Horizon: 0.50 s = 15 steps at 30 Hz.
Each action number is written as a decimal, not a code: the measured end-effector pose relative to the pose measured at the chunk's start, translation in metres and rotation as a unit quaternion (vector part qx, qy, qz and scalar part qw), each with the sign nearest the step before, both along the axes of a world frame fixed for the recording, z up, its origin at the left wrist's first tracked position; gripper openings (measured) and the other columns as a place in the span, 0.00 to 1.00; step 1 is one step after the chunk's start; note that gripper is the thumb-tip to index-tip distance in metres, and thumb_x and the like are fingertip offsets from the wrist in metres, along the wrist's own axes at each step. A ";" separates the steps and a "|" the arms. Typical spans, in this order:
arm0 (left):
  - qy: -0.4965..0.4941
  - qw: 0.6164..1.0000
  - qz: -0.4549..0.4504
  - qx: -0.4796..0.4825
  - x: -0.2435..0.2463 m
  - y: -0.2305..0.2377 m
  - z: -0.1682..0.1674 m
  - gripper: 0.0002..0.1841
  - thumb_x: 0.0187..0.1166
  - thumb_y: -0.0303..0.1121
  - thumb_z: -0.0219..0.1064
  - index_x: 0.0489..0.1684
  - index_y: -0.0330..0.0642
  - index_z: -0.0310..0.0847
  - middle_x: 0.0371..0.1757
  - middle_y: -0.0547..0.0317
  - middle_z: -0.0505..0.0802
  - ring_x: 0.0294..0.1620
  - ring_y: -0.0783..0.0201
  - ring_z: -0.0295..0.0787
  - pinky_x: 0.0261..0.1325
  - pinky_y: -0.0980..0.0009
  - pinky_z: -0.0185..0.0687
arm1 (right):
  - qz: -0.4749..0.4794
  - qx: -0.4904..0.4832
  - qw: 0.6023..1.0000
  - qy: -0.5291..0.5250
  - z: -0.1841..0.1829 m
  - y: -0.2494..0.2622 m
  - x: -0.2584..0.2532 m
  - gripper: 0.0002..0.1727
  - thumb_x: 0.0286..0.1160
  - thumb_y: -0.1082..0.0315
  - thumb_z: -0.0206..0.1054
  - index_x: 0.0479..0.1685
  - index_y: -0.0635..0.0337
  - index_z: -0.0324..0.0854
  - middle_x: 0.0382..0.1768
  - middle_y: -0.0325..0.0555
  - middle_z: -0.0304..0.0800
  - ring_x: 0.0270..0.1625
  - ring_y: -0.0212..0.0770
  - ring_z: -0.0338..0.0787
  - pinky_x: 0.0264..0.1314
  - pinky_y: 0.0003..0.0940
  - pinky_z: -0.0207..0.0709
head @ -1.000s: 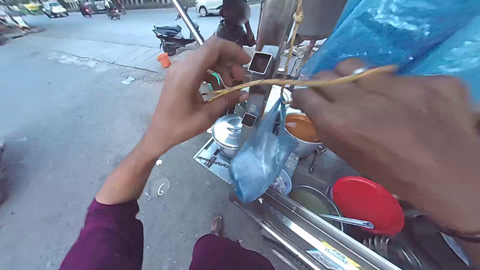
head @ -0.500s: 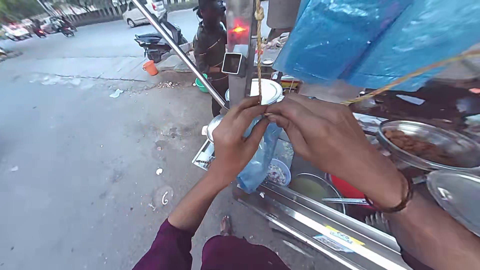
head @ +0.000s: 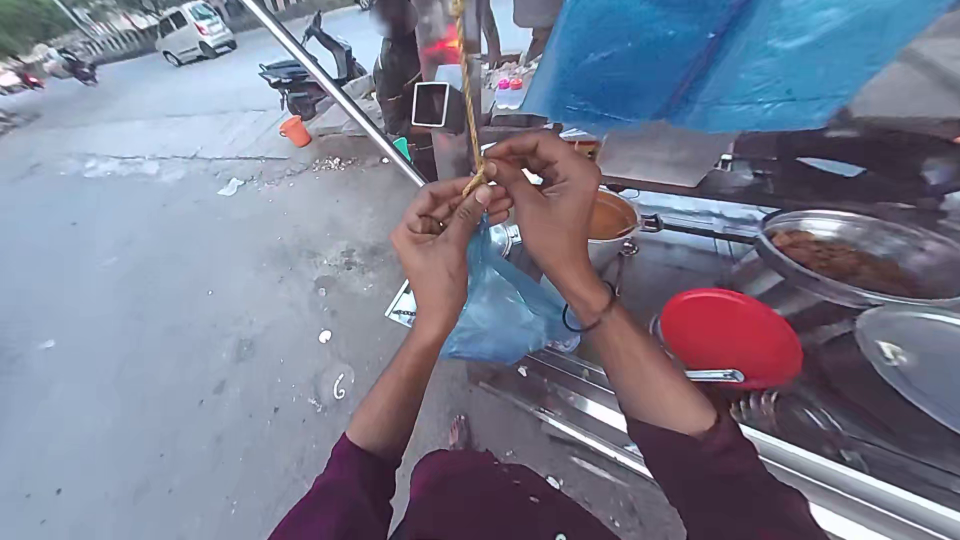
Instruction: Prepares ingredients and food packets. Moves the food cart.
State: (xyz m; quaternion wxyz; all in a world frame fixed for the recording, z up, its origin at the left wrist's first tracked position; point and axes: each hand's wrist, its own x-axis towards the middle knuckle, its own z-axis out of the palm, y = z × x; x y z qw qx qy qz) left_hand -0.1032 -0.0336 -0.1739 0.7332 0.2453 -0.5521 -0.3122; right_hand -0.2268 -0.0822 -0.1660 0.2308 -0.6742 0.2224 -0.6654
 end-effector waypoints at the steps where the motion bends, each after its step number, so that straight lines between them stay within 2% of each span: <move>1: -0.009 1.000 0.012 0.005 0.003 -0.001 0.000 0.12 0.80 0.25 0.71 0.58 0.32 0.84 0.45 0.46 0.96 0.42 0.58 0.98 0.49 0.64 0.96 | 0.022 0.019 1.000 -0.005 0.000 0.001 0.001 0.09 0.80 0.74 0.70 0.54 0.62 0.85 0.43 0.43 0.92 0.39 0.33 0.93 0.37 0.25 0.89; 3: -0.035 0.998 0.053 0.015 0.008 -0.001 0.001 0.10 0.78 0.28 0.74 0.53 0.37 0.89 0.45 0.54 0.93 0.38 0.66 0.90 0.38 0.73 0.89 | 0.054 0.046 0.997 -0.007 -0.002 0.007 -0.001 0.09 0.80 0.75 0.69 0.54 0.63 0.86 0.45 0.44 0.92 0.33 0.33 0.91 0.30 0.25 0.89; 4: -0.053 0.996 0.071 0.015 0.010 -0.001 0.001 0.09 0.77 0.29 0.75 0.51 0.39 0.90 0.50 0.55 0.91 0.40 0.67 0.87 0.37 0.74 0.86 | 0.065 0.055 0.996 -0.003 -0.004 0.012 -0.003 0.09 0.80 0.75 0.68 0.55 0.63 0.86 0.45 0.44 0.91 0.31 0.33 0.90 0.28 0.25 0.87; 6: -0.072 0.992 0.101 0.004 0.011 -0.001 0.002 0.08 0.77 0.29 0.76 0.48 0.39 0.92 0.51 0.55 0.91 0.42 0.65 0.87 0.37 0.73 0.85 | 0.076 0.060 0.995 0.012 -0.007 0.019 -0.006 0.10 0.81 0.74 0.67 0.57 0.62 0.87 0.48 0.44 0.89 0.30 0.33 0.87 0.27 0.24 0.85; 8: -0.088 0.990 0.108 -0.014 0.012 0.001 0.003 0.08 0.77 0.27 0.75 0.49 0.37 0.92 0.53 0.52 0.92 0.47 0.61 0.90 0.43 0.69 0.90 | 0.108 0.069 0.992 0.006 -0.007 0.023 -0.009 0.13 0.82 0.73 0.63 0.59 0.62 0.87 0.52 0.46 0.89 0.32 0.35 0.86 0.27 0.26 0.84; 10: -0.104 0.988 0.109 -0.026 0.010 0.005 0.005 0.09 0.77 0.24 0.73 0.52 0.35 0.92 0.54 0.51 0.91 0.49 0.60 0.91 0.45 0.68 0.93 | 0.131 0.080 0.988 0.004 -0.003 0.025 -0.012 0.13 0.83 0.68 0.65 0.59 0.61 0.87 0.50 0.45 0.89 0.33 0.37 0.87 0.29 0.28 0.84; 13: -0.116 0.986 0.119 -0.030 0.006 0.010 0.008 0.10 0.75 0.22 0.75 0.52 0.33 0.90 0.47 0.51 0.94 0.42 0.60 0.94 0.42 0.67 0.95 | 0.116 0.078 0.990 -0.007 0.001 0.026 -0.013 0.07 0.80 0.71 0.70 0.50 0.61 0.88 0.47 0.45 0.89 0.33 0.36 0.87 0.26 0.26 0.84; 15: -0.094 0.989 0.109 -0.031 0.004 0.010 0.007 0.10 0.73 0.21 0.75 0.50 0.32 0.89 0.41 0.50 0.96 0.35 0.62 0.94 0.37 0.68 0.93 | 0.110 0.074 0.991 -0.009 0.003 0.026 -0.014 0.06 0.81 0.72 0.68 0.48 0.62 0.88 0.46 0.45 0.89 0.30 0.34 0.84 0.24 0.23 0.80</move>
